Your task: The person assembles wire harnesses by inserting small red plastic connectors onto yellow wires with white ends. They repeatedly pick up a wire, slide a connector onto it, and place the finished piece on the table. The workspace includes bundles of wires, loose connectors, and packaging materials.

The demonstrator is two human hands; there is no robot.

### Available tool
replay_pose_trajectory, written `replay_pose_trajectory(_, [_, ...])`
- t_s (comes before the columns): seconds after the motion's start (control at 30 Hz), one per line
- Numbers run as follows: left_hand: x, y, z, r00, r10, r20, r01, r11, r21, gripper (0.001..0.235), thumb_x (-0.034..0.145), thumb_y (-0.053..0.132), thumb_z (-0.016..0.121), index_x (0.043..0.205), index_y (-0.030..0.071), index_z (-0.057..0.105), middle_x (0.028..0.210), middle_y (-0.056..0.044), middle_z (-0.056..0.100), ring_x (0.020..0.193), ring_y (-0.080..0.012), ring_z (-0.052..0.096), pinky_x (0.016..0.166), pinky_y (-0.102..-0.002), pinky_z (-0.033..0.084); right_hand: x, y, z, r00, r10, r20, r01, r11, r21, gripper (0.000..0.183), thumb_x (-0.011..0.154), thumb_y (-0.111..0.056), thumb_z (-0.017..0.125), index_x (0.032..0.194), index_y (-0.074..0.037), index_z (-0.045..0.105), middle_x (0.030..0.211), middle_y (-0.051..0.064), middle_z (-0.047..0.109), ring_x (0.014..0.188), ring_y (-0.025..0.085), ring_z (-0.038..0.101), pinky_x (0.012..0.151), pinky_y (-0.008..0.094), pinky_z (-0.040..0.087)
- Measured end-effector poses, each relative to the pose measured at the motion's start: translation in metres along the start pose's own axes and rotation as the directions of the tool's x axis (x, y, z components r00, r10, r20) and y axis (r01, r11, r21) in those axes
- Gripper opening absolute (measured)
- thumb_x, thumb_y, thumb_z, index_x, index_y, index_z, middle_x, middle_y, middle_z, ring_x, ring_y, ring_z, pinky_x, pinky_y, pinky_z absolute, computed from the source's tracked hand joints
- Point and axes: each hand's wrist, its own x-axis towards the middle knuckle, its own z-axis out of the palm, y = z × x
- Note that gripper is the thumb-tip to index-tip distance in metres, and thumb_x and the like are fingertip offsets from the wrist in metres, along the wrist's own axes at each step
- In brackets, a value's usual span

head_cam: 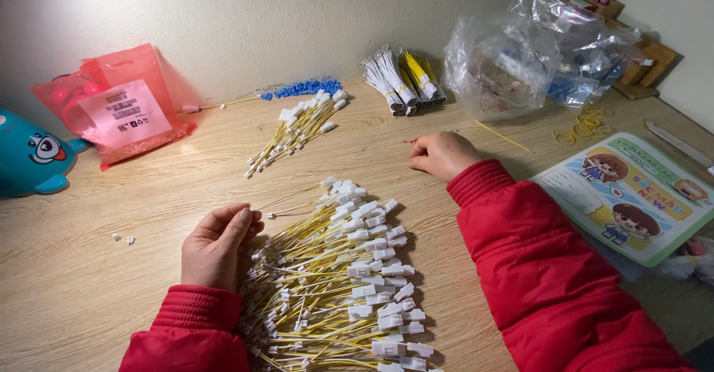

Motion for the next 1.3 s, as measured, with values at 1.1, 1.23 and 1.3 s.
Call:
replay_pose_trajectory(1.1, [0.017, -0.019, -0.005, 0.998, 0.002, 0.069, 0.002, 0.998, -0.059, 0.023, 0.084, 0.008, 0.076, 0.105, 0.001, 0.071, 0.086, -0.016, 0.073, 0.077, -0.0219, 0.071, 0.072, -0.033, 0.060, -0.044, -0.174, 0.033, 0.881, -0.462, -0.099, 0.400, 0.616, 0.678, 0.013, 0.076, -0.006, 0.066, 0.086, -0.010, 0.074, 0.059, 0.002, 0.066, 0.057, 0.007, 0.057, 0.055, 0.021, 0.049])
replay_pose_trajectory(1.23, [0.024, -0.027, -0.008, 0.997, 0.019, 0.076, -0.016, 0.999, -0.029, 0.022, 0.084, 0.011, 0.077, 0.104, 0.003, 0.073, 0.086, -0.017, 0.074, 0.077, -0.0219, 0.072, 0.073, -0.034, 0.060, -0.045, -0.191, 0.047, 0.744, -0.613, -0.265, 0.647, 0.564, 0.513, 0.014, 0.076, -0.009, 0.068, 0.087, -0.017, 0.072, 0.065, 0.003, 0.067, 0.062, 0.014, 0.065, 0.058, 0.025, 0.052])
replay_pose_trajectory(1.3, [0.022, -0.026, -0.007, 0.995, 0.029, 0.098, -0.030, 0.999, 0.010, 0.021, 0.084, 0.011, 0.077, 0.103, 0.003, 0.074, 0.085, -0.017, 0.074, 0.077, -0.0219, 0.072, 0.073, -0.033, 0.060, -0.046, -0.193, 0.053, 0.654, -0.670, -0.353, 0.754, 0.538, 0.377, 0.031, 0.081, -0.009, 0.068, 0.111, -0.016, 0.066, 0.073, 0.006, 0.068, 0.069, 0.025, 0.067, 0.063, 0.036, 0.054])
